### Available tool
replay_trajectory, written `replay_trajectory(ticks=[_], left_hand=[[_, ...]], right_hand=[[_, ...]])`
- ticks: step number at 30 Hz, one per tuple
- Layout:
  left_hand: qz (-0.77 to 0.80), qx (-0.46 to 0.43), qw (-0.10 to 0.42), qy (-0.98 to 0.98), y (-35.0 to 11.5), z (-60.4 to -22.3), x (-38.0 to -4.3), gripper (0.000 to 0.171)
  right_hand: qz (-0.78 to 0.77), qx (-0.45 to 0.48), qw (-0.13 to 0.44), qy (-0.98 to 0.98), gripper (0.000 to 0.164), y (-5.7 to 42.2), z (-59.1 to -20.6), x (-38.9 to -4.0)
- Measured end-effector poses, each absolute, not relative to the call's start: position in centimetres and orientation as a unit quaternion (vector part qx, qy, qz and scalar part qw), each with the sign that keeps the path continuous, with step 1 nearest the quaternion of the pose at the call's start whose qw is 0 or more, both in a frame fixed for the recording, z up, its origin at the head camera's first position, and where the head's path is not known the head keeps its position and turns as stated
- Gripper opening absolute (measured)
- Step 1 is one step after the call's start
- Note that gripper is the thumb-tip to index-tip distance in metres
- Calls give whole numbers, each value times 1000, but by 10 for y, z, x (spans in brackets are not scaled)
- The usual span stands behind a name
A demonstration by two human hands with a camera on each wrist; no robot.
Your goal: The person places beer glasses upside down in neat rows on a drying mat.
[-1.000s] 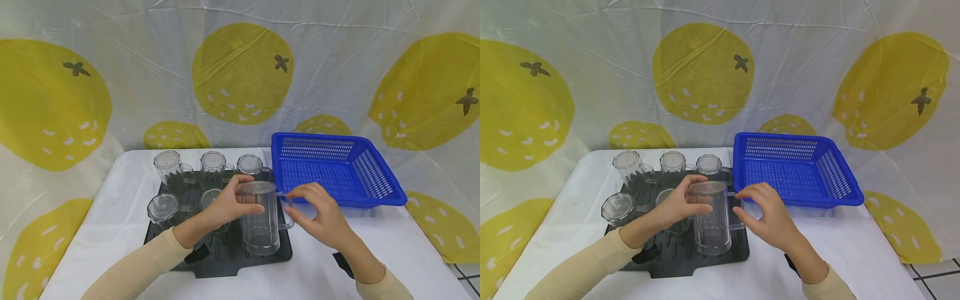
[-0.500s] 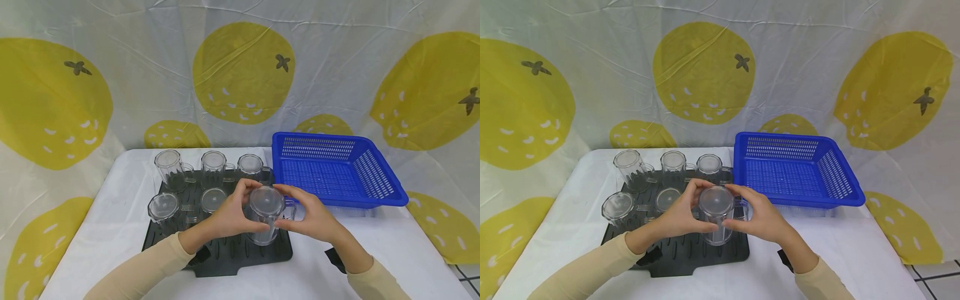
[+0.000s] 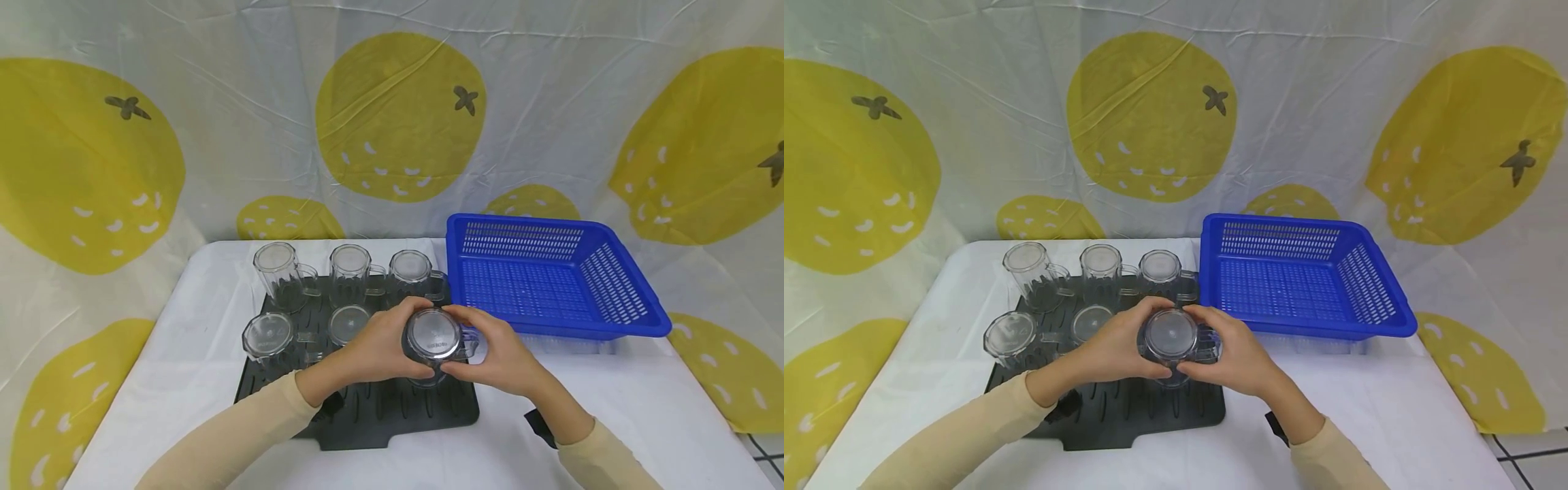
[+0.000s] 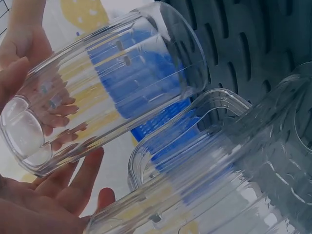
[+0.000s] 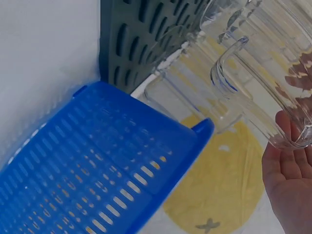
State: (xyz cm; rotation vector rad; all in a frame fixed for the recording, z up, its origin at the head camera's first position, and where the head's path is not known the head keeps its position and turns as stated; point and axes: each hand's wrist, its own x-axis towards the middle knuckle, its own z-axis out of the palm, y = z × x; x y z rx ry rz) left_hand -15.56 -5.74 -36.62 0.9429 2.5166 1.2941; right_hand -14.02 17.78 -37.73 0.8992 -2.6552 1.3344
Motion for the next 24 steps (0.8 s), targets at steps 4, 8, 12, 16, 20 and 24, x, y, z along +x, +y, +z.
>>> replay_trajectory(ticks=[4,8,12,16,20,24], left_hand=[[382,306,67,870,-55,-364,-160,87],[324,306,52,894,-51,-363,-163,87],[278,309,36,909,-47,-364,-165,88],[255,304,34,917,-45,-367,-166,89],[240,299,32,923,-45,-369,-167,90],[224,296,28,928,-45,-370,-167,91]], right_hand=[[425,295,19,-855,71,178,-382,-145],[422,292,13,-858,72,177,-386,-149],[424,284,0,-860,73,176,-390,-151],[425,277,-8,-862,74,175,-393,-154],[426,269,-14,-864,74,175,-397,-156],[432,263,-24,-862,75,175,-400,-157]])
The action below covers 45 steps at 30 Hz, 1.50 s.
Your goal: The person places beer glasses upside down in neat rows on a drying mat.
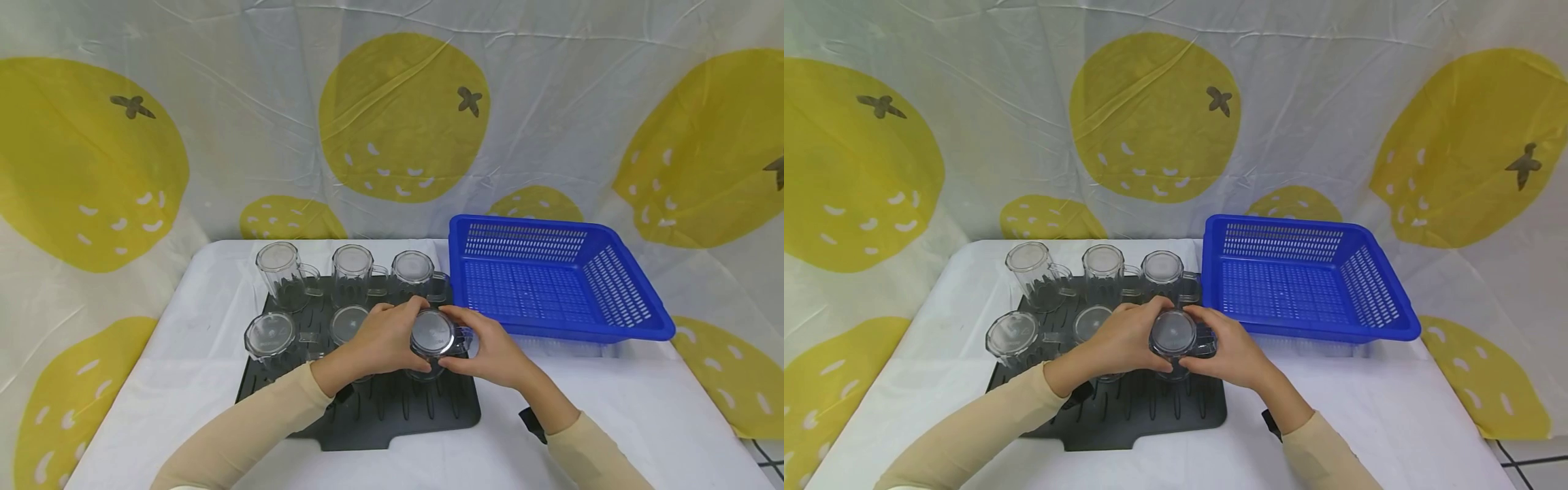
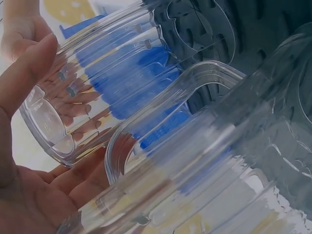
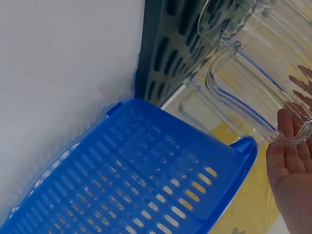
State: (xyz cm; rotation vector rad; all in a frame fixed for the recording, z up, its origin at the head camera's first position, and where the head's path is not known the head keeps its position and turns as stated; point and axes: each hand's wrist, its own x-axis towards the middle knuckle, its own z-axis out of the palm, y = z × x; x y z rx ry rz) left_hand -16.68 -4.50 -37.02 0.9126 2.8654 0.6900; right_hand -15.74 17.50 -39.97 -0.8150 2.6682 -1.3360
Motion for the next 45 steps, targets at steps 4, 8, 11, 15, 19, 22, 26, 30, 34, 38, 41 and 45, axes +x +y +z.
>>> replay_trajectory(ticks=[4,8,11,15,19,22,26,30,34,38,41,45], left_hand=[[209,293,25,933,-44,-371,-167,91],[202,290,27,935,-44,-370,-167,91],[196,288,29,937,-44,-370,-167,91],[188,287,27,939,-44,-370,-167,91],[176,284,23,942,-45,-370,-168,91],[167,280,22,945,-46,-370,-168,90],[163,279,18,946,-47,-370,-168,89],[158,277,13,948,-48,-369,-168,90],[154,271,16,950,-50,-368,-168,95],[167,266,9,949,-55,-367,-166,100],[185,272,-2,944,-61,-364,-164,99],[229,287,-17,930,-71,-361,-157,90]], right_hand=[[-432,-264,33,862,76,177,-401,-158],[-422,-275,30,863,79,179,-400,-158],[-417,-273,26,867,81,181,-399,-158],[-417,-258,27,871,80,184,-398,-157],[-422,-250,23,871,78,188,-397,-156],[-421,-248,17,872,76,191,-398,-156],[-417,-253,7,873,73,195,-398,-156],[-413,-264,-1,872,69,197,-399,-158],[-412,-271,-7,870,67,198,-400,-160],[-414,-273,-12,868,65,199,-402,-161],[-416,-272,-13,868,64,200,-402,-162],[-420,-266,-15,867,61,201,-402,-161]])
